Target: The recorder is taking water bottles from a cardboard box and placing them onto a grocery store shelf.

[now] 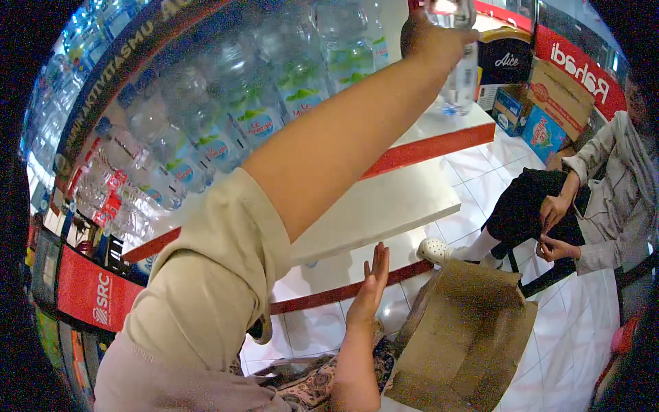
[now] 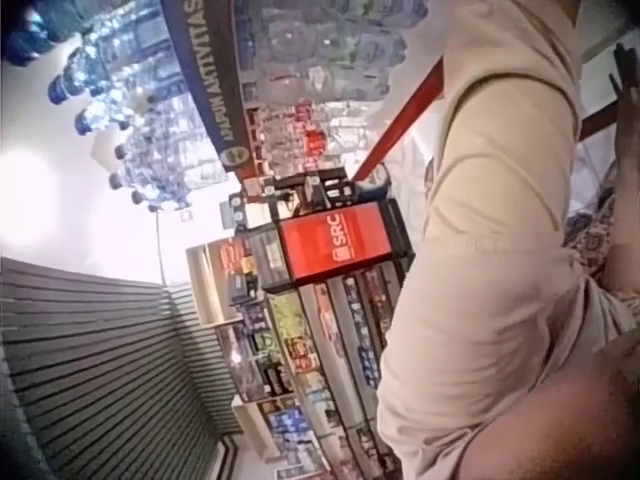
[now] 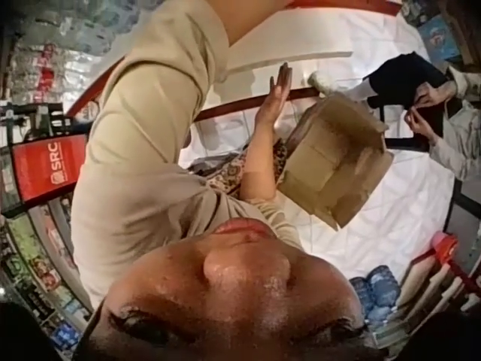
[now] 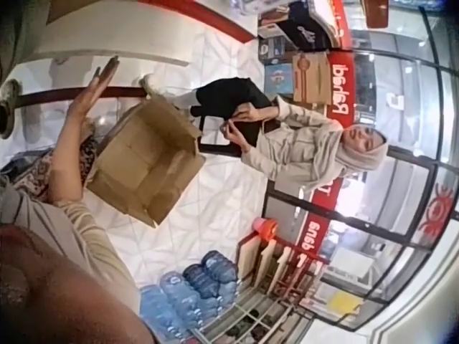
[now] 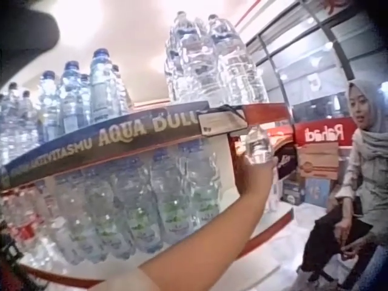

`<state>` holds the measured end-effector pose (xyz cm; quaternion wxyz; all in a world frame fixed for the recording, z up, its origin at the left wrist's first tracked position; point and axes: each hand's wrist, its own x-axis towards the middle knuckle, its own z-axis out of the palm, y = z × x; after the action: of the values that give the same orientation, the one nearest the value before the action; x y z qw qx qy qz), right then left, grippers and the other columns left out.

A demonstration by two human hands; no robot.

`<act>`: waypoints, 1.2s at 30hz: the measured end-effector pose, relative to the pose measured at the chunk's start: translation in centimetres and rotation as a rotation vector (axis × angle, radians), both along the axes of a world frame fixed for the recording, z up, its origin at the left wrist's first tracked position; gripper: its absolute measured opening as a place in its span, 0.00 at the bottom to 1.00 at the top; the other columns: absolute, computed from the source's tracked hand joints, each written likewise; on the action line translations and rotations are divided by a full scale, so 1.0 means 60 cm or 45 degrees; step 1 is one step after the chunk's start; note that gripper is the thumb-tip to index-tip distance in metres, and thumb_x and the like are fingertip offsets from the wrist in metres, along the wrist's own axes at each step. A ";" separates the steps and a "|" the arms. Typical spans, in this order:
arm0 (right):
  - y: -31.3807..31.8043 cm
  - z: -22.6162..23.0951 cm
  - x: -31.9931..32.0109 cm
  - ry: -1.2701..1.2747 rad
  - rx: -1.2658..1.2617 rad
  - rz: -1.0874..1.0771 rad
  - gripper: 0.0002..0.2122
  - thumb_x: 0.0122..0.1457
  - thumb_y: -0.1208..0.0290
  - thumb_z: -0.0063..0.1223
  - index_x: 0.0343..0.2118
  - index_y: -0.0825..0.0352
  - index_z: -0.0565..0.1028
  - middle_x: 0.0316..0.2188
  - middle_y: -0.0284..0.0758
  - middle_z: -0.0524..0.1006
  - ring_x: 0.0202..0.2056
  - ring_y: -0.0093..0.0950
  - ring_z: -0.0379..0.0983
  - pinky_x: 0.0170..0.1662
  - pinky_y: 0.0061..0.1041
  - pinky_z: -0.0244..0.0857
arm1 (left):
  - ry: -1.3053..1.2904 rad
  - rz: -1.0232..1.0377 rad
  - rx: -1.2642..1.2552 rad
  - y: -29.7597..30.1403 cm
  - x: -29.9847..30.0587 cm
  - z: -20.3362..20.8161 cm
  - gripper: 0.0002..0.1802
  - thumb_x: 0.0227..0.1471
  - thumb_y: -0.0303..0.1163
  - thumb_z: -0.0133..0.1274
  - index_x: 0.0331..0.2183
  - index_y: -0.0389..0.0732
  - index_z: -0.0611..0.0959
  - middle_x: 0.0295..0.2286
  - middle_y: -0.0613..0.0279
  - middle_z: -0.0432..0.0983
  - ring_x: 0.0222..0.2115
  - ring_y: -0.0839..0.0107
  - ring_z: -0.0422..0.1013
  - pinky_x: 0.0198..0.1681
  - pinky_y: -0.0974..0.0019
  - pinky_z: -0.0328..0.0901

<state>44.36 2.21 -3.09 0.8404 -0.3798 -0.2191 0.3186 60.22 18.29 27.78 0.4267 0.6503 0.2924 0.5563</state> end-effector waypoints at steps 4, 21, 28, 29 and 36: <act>0.007 0.000 -0.010 -0.018 -0.032 0.047 0.36 0.52 0.49 0.42 0.60 0.65 0.47 0.60 0.39 0.49 0.62 0.33 0.40 0.60 0.40 0.34 | 0.064 0.330 0.112 0.059 0.021 -0.032 0.42 0.24 0.38 0.68 0.44 0.35 0.68 0.41 0.47 0.70 0.42 0.57 0.68 0.46 0.61 0.62; 0.012 0.027 -0.031 -0.068 -0.026 0.120 0.38 0.53 0.46 0.43 0.59 0.67 0.46 0.60 0.41 0.49 0.61 0.34 0.42 0.59 0.39 0.37 | 0.412 0.469 0.128 0.086 -0.009 -0.162 0.56 0.19 0.29 0.68 0.51 0.41 0.53 0.42 0.46 0.62 0.45 0.50 0.60 0.49 0.55 0.57; 0.013 0.009 -0.027 -0.018 0.023 0.116 0.35 0.52 0.52 0.44 0.60 0.65 0.47 0.60 0.41 0.49 0.62 0.36 0.41 0.60 0.41 0.35 | 0.393 0.670 0.184 0.066 0.001 -0.164 0.47 0.33 0.25 0.60 0.53 0.37 0.52 0.47 0.43 0.57 0.47 0.47 0.58 0.49 0.54 0.57; 0.010 0.027 -0.027 -0.018 0.004 0.128 0.36 0.52 0.52 0.44 0.60 0.65 0.47 0.60 0.42 0.49 0.62 0.36 0.41 0.60 0.41 0.35 | 0.395 0.678 0.186 0.074 0.005 -0.166 0.47 0.33 0.25 0.60 0.53 0.37 0.52 0.47 0.43 0.57 0.47 0.47 0.58 0.49 0.54 0.57; 0.012 0.043 -0.034 0.016 -0.016 0.179 0.37 0.51 0.51 0.46 0.59 0.65 0.47 0.60 0.42 0.49 0.61 0.36 0.42 0.60 0.40 0.36 | 0.192 1.042 0.435 0.103 0.027 -0.176 0.45 0.35 0.17 0.52 0.54 0.34 0.47 0.51 0.36 0.50 0.52 0.44 0.51 0.56 0.54 0.49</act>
<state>42.32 2.93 -0.50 0.8149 -0.3669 -0.2380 0.3805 61.86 24.45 17.21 0.0356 0.5809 0.4600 0.6706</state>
